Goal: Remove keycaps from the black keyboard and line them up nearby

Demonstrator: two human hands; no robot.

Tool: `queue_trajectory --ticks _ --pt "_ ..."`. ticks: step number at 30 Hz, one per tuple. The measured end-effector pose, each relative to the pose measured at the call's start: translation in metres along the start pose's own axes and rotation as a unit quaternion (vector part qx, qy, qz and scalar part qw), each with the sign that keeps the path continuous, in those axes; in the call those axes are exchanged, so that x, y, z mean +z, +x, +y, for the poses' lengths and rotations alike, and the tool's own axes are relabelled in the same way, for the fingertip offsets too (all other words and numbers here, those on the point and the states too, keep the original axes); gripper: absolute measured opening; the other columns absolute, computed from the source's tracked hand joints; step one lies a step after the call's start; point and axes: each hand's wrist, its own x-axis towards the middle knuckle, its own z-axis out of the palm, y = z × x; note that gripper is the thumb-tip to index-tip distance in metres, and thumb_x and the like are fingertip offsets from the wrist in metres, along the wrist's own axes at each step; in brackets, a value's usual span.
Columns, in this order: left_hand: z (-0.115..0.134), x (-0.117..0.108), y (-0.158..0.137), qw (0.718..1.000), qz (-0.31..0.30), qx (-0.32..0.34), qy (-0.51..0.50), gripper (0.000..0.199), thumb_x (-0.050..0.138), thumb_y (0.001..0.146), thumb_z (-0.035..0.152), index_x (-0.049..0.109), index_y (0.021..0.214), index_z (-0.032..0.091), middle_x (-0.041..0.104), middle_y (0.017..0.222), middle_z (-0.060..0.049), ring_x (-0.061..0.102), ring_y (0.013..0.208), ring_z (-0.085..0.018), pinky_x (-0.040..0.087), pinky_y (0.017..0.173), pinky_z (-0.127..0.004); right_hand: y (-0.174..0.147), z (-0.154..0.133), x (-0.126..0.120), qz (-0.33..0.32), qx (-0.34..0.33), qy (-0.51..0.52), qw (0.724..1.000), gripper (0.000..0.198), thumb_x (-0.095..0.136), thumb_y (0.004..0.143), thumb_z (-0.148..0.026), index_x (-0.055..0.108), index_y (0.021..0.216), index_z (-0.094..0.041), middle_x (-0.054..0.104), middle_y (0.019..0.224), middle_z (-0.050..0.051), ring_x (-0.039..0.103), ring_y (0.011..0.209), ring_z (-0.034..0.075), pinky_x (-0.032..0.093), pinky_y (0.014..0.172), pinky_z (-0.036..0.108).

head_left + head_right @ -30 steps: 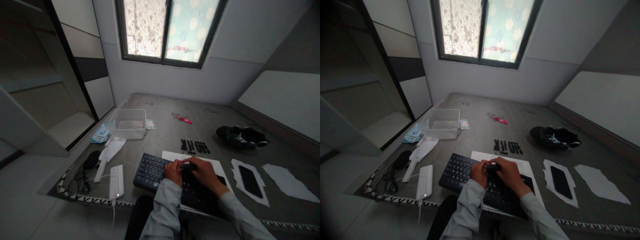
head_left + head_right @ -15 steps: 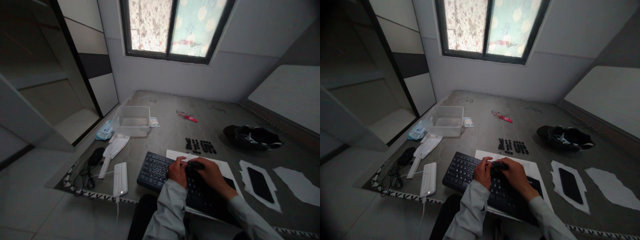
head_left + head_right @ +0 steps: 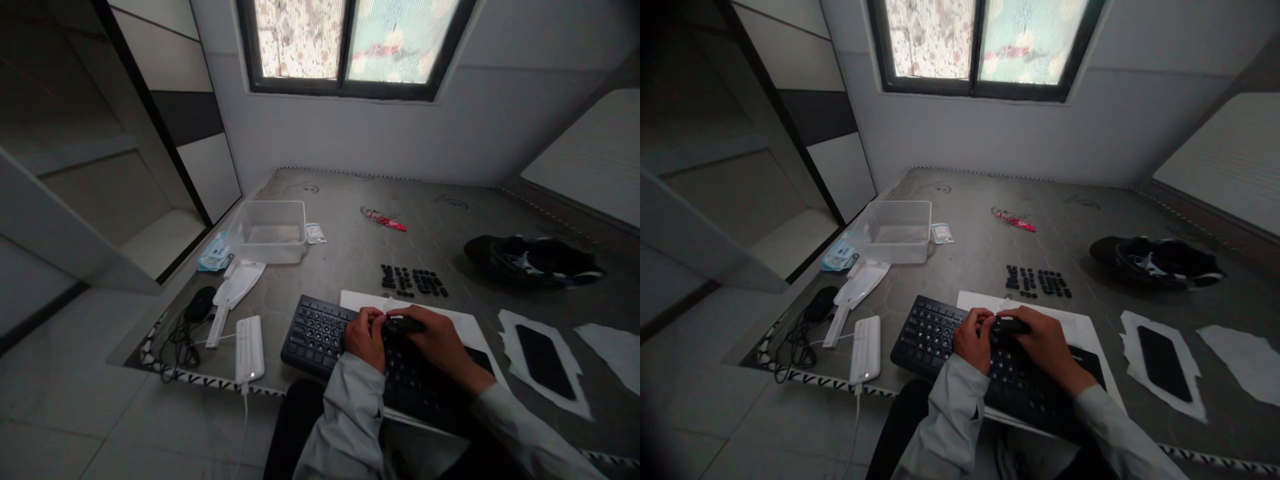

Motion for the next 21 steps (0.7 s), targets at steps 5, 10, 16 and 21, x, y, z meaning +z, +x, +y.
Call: queue_trajectory --ticks 5,10,16,21 --pt "0.0 -0.001 -0.001 1.0 -0.004 0.007 -0.006 0.019 0.045 0.097 0.028 0.063 0.094 0.025 0.073 0.091 0.001 0.068 0.086 -0.015 0.048 0.078 -0.025 -0.003 -0.002 -0.001 0.018 -0.044 -0.028 0.999 0.033 0.052 0.083 -0.013 0.071 0.107 -0.027 0.071 0.089 0.002 0.067 0.08 0.017 0.049 0.07 0.027" --pt "0.002 -0.002 -0.002 1.0 0.002 0.002 0.015 0.024 0.038 0.1 0.026 0.062 0.103 0.025 0.074 0.089 0.001 0.068 0.084 -0.015 0.046 0.077 -0.026 -0.003 -0.005 -0.005 0.059 -0.052 -0.046 0.996 0.025 0.054 0.087 -0.021 0.071 0.105 -0.026 0.071 0.086 0.003 0.067 0.077 0.018 0.05 0.068 0.027" --pt "0.004 0.001 -0.003 0.993 -0.029 0.047 0.106 0.021 0.043 0.098 0.024 0.062 0.09 0.023 0.072 0.085 0.001 0.066 0.08 -0.017 0.042 0.073 -0.028 0.026 0.029 -0.023 0.074 0.015 -0.07 0.995 0.024 0.057 0.085 -0.031 0.071 0.104 -0.027 0.074 0.1 0.003 0.069 0.088 0.021 0.051 0.078 0.031" --pt "0.004 0.007 -0.006 0.979 -0.011 0.082 0.184 0.021 0.047 0.096 0.019 0.061 0.082 0.023 0.07 0.081 0.001 0.063 0.077 -0.018 0.037 0.07 -0.03 0.082 0.082 -0.028 0.044 0.114 -0.131 0.984 0.031 0.059 0.084 -0.05 0.074 0.099 -0.028 0.075 0.093 0.004 0.069 0.084 0.023 0.047 0.067 0.028"
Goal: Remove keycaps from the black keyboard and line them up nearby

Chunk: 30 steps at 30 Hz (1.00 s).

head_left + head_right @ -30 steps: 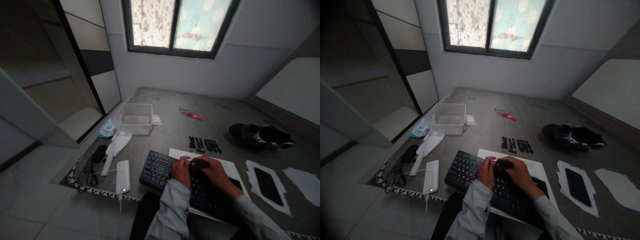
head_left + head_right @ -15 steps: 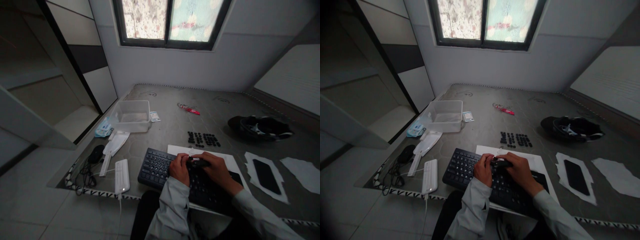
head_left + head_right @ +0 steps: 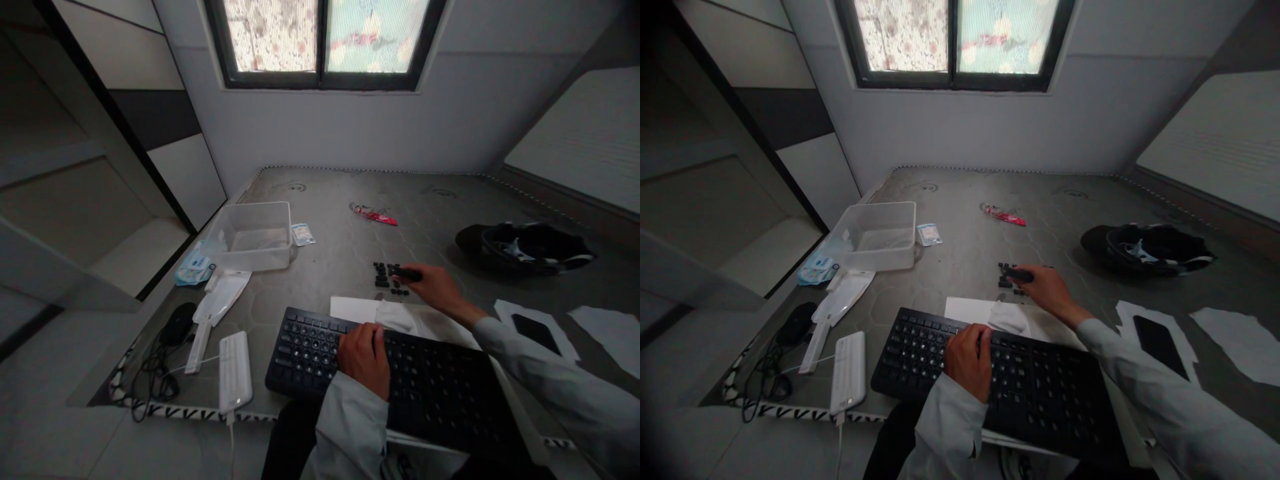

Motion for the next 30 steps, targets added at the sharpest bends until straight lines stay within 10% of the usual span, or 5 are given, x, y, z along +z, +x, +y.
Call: queue_trajectory --ticks 14,30 --pt "-0.001 0.017 -0.002 0.997 0.065 -0.04 0.002 0.023 0.047 0.092 0.019 0.063 0.076 0.024 0.066 0.072 0.001 0.057 0.068 -0.018 0.031 0.067 -0.032 0.135 0.061 0.104 -0.133 0.097 -0.095 0.982 0.035 0.065 0.08 -0.051 0.073 0.108 -0.032 0.073 0.106 0.008 0.065 0.095 0.027 0.045 0.07 0.03" --pt "-0.005 0.025 -0.006 0.996 0.075 -0.028 0.026 0.026 0.045 0.093 0.022 0.061 0.073 0.024 0.064 0.069 0.0 0.054 0.065 -0.018 0.029 0.067 -0.034 0.14 0.077 0.144 -0.155 0.096 -0.113 0.977 0.034 0.066 0.08 -0.046 0.073 0.107 -0.028 0.071 0.108 0.012 0.065 0.1 0.029 0.047 0.076 0.032"
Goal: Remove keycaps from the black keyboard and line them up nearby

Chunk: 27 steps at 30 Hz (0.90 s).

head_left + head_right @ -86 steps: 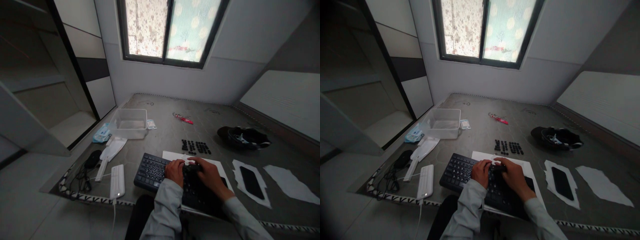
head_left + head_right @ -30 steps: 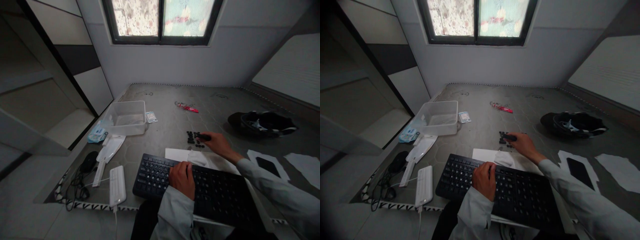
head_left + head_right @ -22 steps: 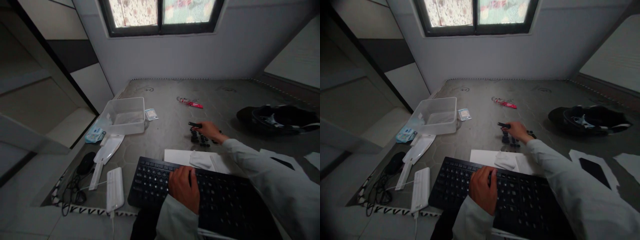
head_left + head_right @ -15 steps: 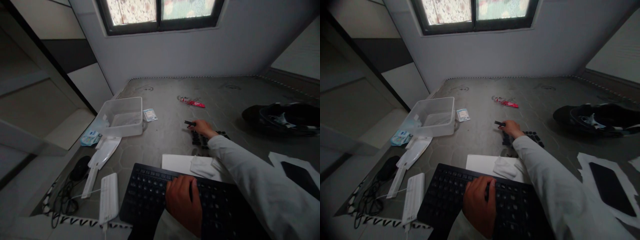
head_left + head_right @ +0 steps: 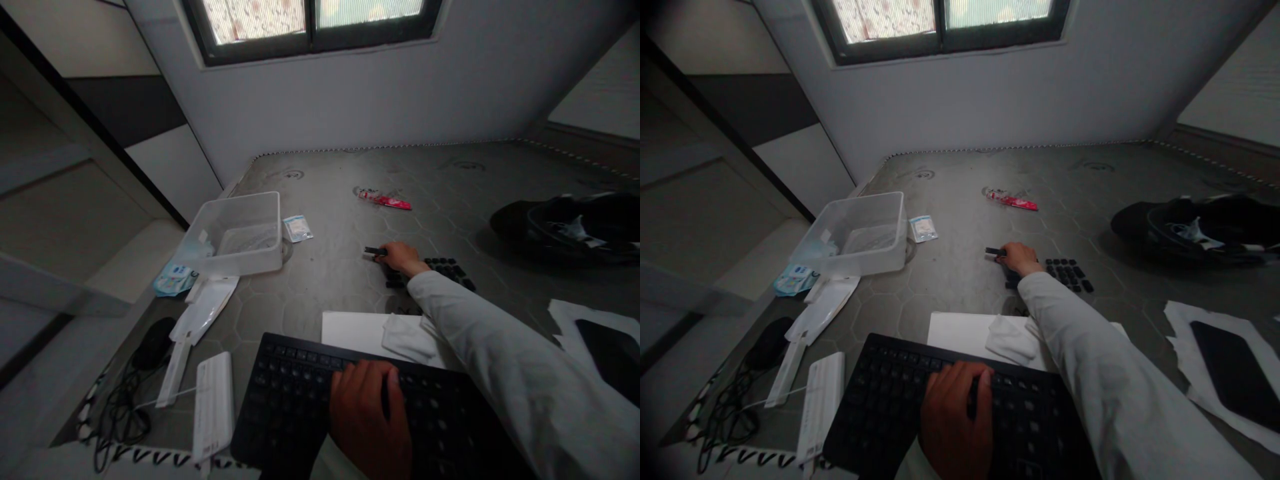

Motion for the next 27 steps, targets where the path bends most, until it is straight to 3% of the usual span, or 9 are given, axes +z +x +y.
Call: queue_trajectory --ticks 27 --pt "0.0028 -0.0013 0.0007 1.0 0.011 -0.002 -0.006 0.025 0.046 0.092 0.022 0.06 0.072 0.024 0.064 0.068 0.0 0.054 0.065 -0.019 0.029 0.066 -0.034 -0.0061 0.0022 0.0025 -0.006 0.002 0.016 1.0 0.037 0.064 0.081 -0.044 0.069 0.115 -0.03 0.07 0.114 0.009 0.063 0.105 0.028 0.047 0.078 0.032"
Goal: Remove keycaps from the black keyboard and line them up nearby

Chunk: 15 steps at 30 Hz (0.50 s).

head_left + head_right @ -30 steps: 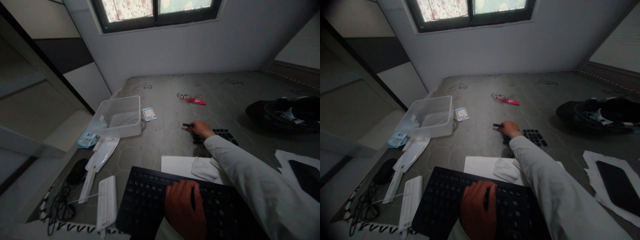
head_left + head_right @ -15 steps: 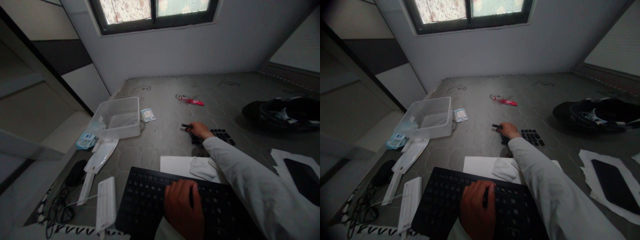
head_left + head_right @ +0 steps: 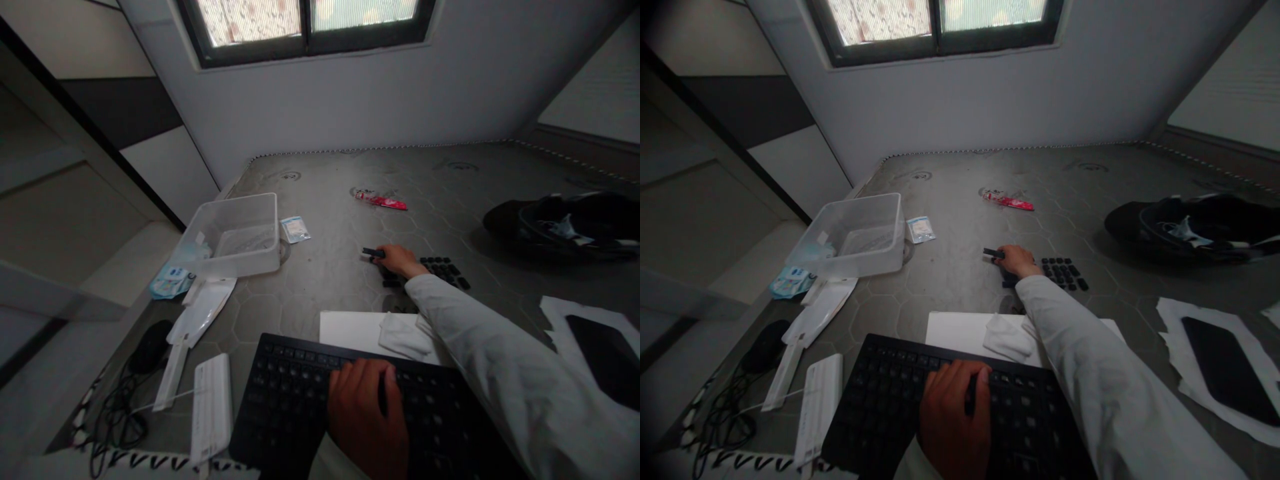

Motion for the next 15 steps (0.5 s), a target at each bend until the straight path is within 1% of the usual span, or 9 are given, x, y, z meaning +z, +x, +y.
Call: queue_trajectory --ticks 7,12,15 --pt "0.0 -0.0015 0.0007 1.0 -0.015 0.006 0.0 0.023 0.047 0.092 0.021 0.062 0.073 0.024 0.065 0.071 0.0 0.055 0.067 -0.018 0.031 0.068 -0.035 -0.0003 0.0005 0.0016 -0.001 -0.003 0.001 1.0 0.035 0.062 0.083 -0.044 0.069 0.115 -0.03 0.071 0.111 0.009 0.063 0.105 0.028 0.047 0.079 0.033" --pt "0.0022 -0.0016 0.0007 1.0 0.008 0.002 0.002 0.025 0.047 0.092 0.022 0.061 0.072 0.024 0.064 0.069 0.001 0.055 0.066 -0.018 0.031 0.069 -0.035 -0.0016 -0.0012 0.0013 0.005 -0.004 0.006 1.0 0.033 0.062 0.083 -0.042 0.069 0.112 -0.031 0.071 0.11 0.008 0.063 0.104 0.028 0.047 0.079 0.033" --pt "0.0015 -0.001 0.0006 1.0 -0.001 0.007 0.008 0.024 0.047 0.092 0.022 0.061 0.073 0.024 0.065 0.07 0.001 0.055 0.066 -0.018 0.031 0.069 -0.034 -0.0014 -0.001 0.0017 0.007 -0.003 0.009 1.0 0.033 0.062 0.082 -0.042 0.069 0.112 -0.032 0.071 0.111 0.008 0.063 0.105 0.03 0.047 0.08 0.035"
